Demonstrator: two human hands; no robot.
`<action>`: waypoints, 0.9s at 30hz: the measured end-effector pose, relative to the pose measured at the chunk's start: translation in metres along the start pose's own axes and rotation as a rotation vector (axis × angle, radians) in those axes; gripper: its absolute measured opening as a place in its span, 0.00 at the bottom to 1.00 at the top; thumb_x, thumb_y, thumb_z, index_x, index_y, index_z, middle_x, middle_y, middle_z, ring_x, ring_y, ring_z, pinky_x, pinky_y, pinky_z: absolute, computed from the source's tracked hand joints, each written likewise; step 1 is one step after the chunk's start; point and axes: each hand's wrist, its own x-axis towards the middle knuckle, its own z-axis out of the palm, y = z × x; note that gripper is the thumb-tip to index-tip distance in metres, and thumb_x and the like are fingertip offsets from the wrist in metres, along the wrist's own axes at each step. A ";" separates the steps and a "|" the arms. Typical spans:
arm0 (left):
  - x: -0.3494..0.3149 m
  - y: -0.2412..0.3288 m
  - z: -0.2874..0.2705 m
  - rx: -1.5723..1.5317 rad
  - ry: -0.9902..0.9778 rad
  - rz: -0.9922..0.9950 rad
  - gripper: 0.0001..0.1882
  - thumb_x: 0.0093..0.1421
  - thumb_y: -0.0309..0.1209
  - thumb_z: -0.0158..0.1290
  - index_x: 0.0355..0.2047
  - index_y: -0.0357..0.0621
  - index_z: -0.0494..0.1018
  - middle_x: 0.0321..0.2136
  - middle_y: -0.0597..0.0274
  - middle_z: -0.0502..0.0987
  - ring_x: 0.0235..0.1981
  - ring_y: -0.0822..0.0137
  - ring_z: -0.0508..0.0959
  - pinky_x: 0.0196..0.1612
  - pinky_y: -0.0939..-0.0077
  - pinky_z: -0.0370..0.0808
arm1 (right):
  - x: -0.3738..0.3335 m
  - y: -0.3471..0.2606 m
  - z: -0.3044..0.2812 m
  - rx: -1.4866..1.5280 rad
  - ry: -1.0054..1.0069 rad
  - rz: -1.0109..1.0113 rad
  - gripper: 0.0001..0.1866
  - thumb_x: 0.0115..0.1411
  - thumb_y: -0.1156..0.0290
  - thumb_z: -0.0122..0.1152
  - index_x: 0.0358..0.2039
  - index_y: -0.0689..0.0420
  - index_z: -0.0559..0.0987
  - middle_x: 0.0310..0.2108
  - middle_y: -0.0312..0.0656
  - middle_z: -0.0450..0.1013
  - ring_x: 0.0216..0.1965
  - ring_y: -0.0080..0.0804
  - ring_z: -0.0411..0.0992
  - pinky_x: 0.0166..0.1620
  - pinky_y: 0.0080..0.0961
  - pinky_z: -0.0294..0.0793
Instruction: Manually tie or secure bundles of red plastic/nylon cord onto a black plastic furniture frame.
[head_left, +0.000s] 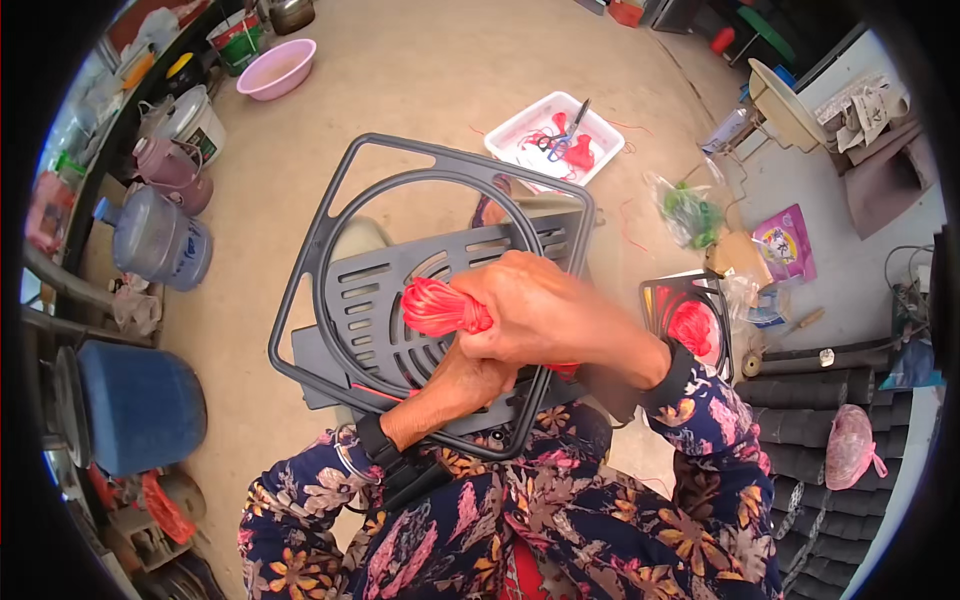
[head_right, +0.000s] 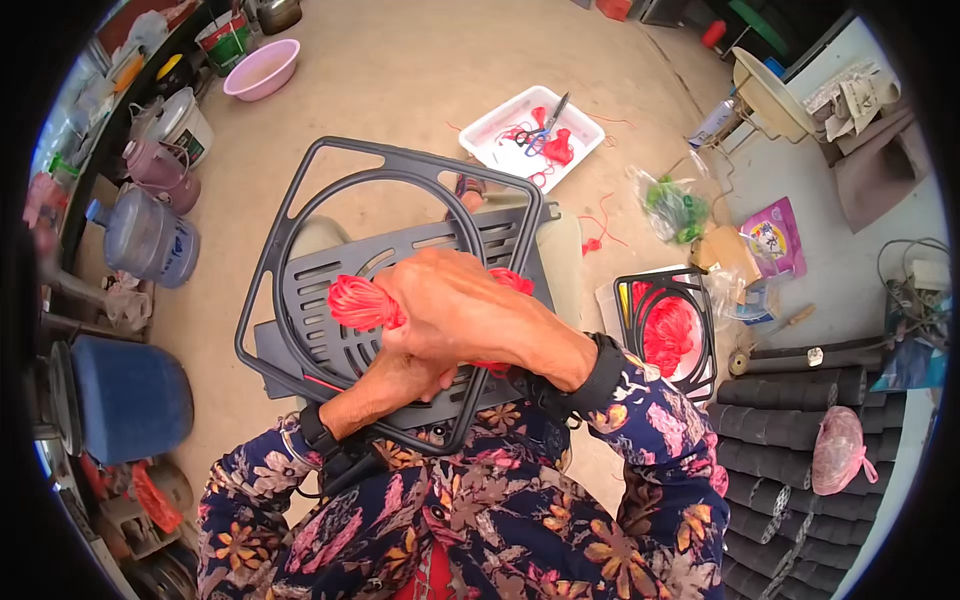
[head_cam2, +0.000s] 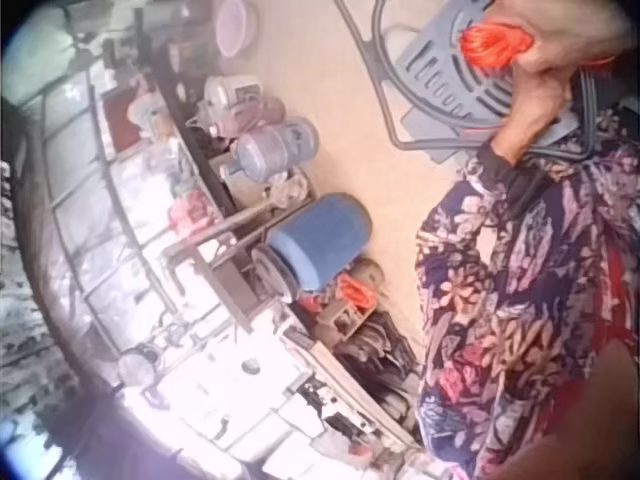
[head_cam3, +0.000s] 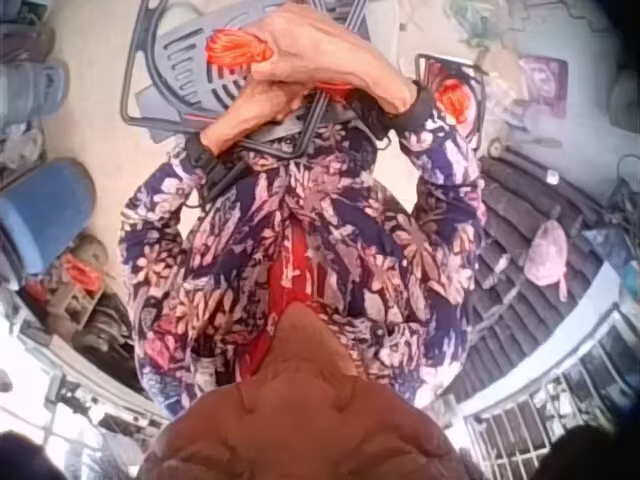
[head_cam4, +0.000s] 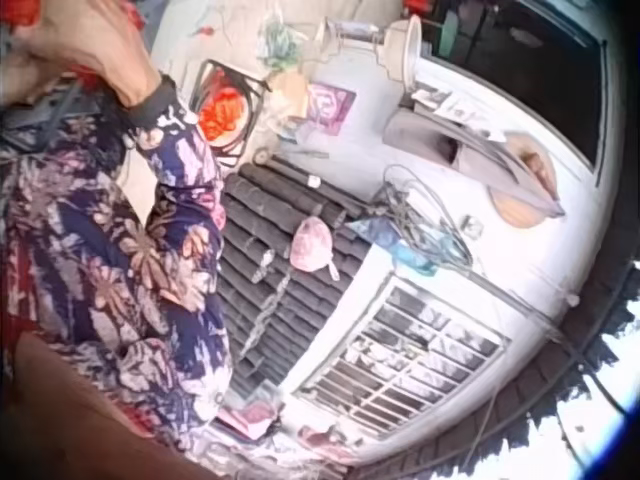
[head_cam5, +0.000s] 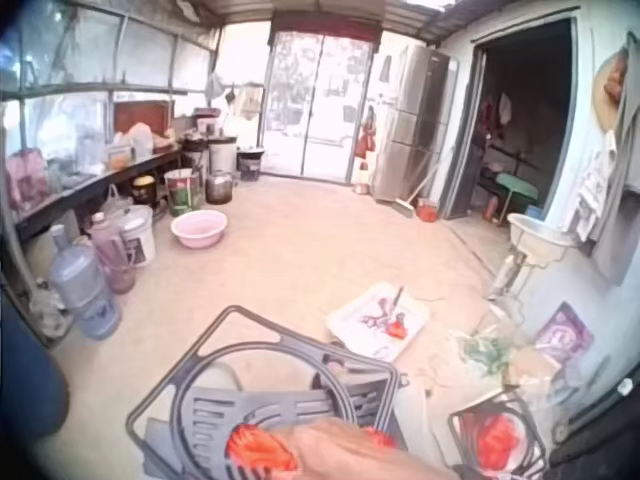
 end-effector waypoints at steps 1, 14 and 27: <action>0.000 0.001 0.001 -0.049 -0.015 -0.010 0.11 0.64 0.37 0.53 0.34 0.42 0.75 0.15 0.68 0.71 0.12 0.77 0.67 0.16 0.80 0.62 | -0.001 0.006 0.003 0.072 0.109 -0.044 0.16 0.53 0.64 0.60 0.38 0.61 0.75 0.30 0.40 0.79 0.31 0.38 0.76 0.39 0.31 0.73; 0.002 0.016 -0.004 -0.165 -0.090 -0.215 0.15 0.69 0.36 0.45 0.30 0.38 0.74 0.13 0.67 0.70 0.09 0.79 0.63 0.12 0.82 0.56 | -0.124 0.070 -0.038 1.508 0.988 -0.471 0.13 0.65 0.59 0.50 0.28 0.53 0.66 0.26 0.34 0.63 0.35 0.31 0.66 0.47 0.33 0.67; 0.006 0.007 -0.004 -0.219 -0.067 -0.298 0.16 0.68 0.36 0.46 0.30 0.36 0.74 0.13 0.65 0.70 0.09 0.78 0.64 0.11 0.82 0.57 | -0.205 0.094 -0.111 1.609 1.110 -0.755 0.10 0.63 0.67 0.54 0.28 0.55 0.65 0.24 0.33 0.61 0.29 0.27 0.62 0.40 0.28 0.63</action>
